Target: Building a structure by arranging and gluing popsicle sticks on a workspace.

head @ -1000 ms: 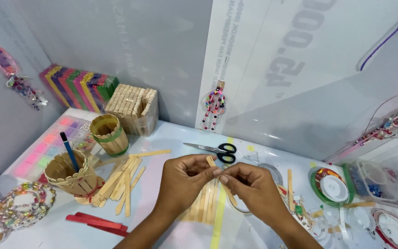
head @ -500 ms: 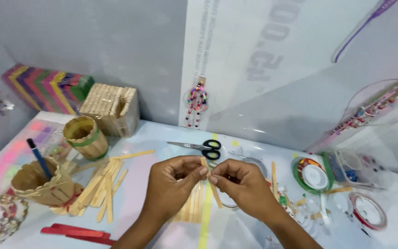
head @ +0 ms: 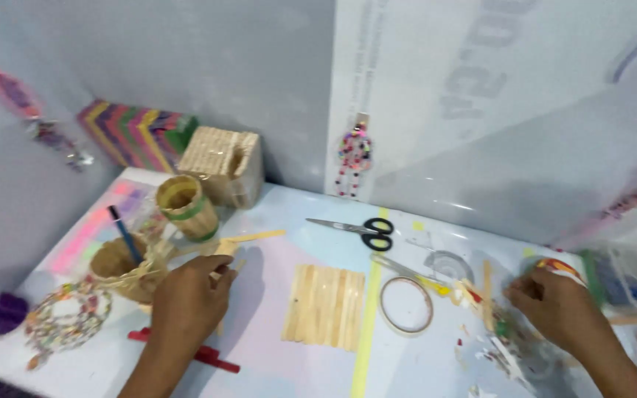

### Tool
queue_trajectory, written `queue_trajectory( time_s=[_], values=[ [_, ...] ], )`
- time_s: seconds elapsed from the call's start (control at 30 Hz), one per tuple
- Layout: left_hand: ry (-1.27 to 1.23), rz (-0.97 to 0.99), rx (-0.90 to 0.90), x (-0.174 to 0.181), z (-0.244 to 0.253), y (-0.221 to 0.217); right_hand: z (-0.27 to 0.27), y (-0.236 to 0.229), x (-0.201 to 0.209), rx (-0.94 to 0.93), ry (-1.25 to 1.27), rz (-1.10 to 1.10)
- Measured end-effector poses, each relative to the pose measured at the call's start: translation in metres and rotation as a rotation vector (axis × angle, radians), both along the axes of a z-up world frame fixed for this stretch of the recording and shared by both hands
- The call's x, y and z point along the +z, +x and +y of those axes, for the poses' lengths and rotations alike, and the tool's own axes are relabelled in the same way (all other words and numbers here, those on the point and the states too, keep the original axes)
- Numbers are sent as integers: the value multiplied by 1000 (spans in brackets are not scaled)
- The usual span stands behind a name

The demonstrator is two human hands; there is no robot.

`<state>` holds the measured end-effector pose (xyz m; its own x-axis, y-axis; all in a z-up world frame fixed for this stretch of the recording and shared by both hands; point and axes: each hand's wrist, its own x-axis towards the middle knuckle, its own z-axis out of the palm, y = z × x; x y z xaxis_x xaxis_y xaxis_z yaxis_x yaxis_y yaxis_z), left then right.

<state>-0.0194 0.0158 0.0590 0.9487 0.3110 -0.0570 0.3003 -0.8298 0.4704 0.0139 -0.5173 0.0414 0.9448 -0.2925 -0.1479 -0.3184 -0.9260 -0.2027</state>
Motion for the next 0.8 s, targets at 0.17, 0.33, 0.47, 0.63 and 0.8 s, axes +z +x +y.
queue_trajectory(
  time_s=[0.17, 0.33, 0.47, 0.63, 0.8],
  values=[
    [166, -29, -99, -22, 6, 4, 41, -2, 33, -93, -69, 178],
    [193, 18, -138, -24, -3, 23, 39, -5, 29, -62, 3, 83],
    [190, -143, -269, -54, 3, 53, 64, -9, 50, -75, 79, 162],
    [300, -354, -486, -78, 5, 87, 68, -11, 46, -73, 148, 154],
    [357, -373, -533, -61, 1, 89, 85, -15, 66, -106, 147, 236]
  ],
)
